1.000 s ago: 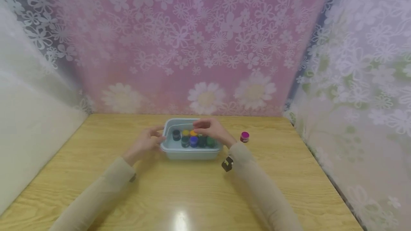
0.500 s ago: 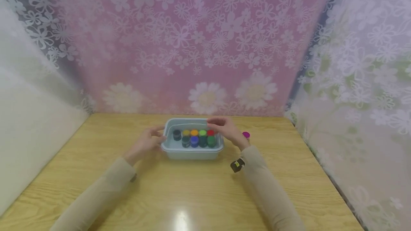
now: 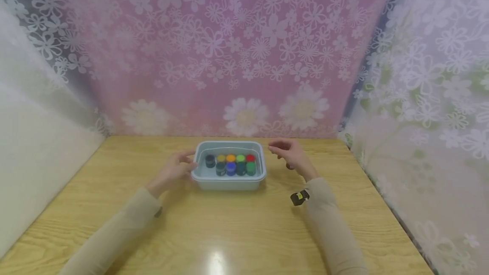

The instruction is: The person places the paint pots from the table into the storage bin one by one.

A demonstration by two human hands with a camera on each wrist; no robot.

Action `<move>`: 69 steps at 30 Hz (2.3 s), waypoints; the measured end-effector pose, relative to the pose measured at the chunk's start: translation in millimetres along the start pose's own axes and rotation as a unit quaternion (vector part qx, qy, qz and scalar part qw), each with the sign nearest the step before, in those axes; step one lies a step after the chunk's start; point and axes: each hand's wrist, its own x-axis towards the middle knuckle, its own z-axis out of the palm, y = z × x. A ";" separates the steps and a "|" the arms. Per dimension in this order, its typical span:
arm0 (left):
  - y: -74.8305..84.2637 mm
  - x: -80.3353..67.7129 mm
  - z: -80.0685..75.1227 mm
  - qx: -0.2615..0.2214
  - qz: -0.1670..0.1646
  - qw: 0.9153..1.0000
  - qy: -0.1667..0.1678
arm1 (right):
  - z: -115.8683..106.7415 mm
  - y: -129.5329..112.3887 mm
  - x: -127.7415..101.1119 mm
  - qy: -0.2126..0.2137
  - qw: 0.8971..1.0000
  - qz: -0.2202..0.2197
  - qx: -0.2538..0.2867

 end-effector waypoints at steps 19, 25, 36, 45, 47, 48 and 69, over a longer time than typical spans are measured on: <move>1.6 0.5 -0.3 0.004 -0.003 1.000 -0.004 | -51.7 45.4 -6.9 -0.044 0.989 -0.010 -0.140; 1.0 0.4 -1.4 0.001 -0.005 1.000 -0.004 | -56.5 53.0 -6.4 -0.048 0.988 -0.011 -0.148; 0.6 -0.6 -1.7 0.004 -0.006 1.000 0.001 | -54.9 61.5 -1.6 -0.047 0.987 0.019 -0.153; 3.2 -2.2 -1.0 0.017 -0.008 1.000 0.003 | -53.3 67.7 1.4 -0.062 0.988 0.029 -0.140; 3.2 -1.7 -0.8 0.016 -0.009 1.000 0.003 | -53.0 67.5 0.7 -0.064 0.988 0.025 -0.141; 3.1 -1.4 -0.7 0.015 -0.010 1.000 0.003 | -52.7 67.0 0.2 -0.063 0.988 0.025 -0.140; 2.7 -0.6 -0.7 0.016 -0.003 1.000 0.000 | -46.1 58.5 -3.1 -0.097 0.994 0.033 -0.031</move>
